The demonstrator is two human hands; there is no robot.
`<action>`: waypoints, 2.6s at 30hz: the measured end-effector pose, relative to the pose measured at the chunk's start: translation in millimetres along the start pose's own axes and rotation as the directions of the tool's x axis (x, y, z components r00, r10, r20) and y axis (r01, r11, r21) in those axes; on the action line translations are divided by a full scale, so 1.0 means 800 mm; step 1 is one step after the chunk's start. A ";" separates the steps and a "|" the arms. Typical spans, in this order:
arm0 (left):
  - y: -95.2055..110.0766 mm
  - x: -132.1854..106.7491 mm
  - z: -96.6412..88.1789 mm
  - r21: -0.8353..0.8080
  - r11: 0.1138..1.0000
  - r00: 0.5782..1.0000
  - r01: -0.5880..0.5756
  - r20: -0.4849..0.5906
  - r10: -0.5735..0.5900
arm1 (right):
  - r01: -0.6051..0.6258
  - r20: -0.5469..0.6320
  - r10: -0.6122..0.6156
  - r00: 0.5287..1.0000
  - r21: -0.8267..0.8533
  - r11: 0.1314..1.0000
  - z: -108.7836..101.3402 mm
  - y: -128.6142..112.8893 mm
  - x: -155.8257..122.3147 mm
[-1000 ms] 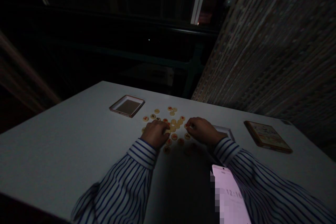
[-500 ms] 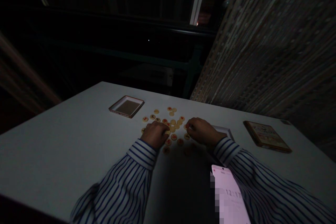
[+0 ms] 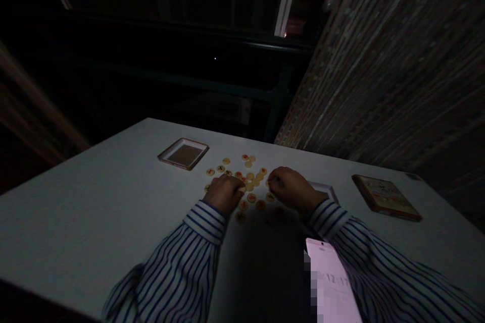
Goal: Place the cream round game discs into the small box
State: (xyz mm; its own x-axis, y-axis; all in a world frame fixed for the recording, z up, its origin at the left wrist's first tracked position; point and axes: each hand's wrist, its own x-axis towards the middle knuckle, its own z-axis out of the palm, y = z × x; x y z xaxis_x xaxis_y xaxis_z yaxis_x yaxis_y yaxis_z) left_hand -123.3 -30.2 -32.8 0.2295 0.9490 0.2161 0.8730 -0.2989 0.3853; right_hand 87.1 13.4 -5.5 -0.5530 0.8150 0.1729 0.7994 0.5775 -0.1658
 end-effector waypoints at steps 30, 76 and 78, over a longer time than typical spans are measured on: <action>-0.002 0.014 -0.008 -0.977 0.207 0.927 0.056 -0.026 -0.374 | 0.062 0.011 -0.062 0.998 -0.007 0.998 0.000 -0.013 0.001; 0.003 0.007 -0.021 -0.892 0.385 0.921 0.239 0.082 -0.382 | 0.322 -0.164 -0.302 0.939 0.112 0.940 -0.003 -0.064 0.017; 0.004 0.007 -0.020 -0.898 0.370 0.927 0.238 0.096 -0.364 | 0.321 -0.167 -0.301 0.939 0.108 0.941 0.000 -0.064 0.017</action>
State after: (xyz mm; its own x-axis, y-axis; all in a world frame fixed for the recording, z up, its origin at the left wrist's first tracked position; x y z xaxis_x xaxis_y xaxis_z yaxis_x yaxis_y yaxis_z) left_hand -126.5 -27.5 -15.9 -0.0634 0.9977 -0.0258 -0.0087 0.0253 0.9996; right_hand 38.2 -5.0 5.6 -0.7205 0.5838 0.3743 0.5494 0.8099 -0.2057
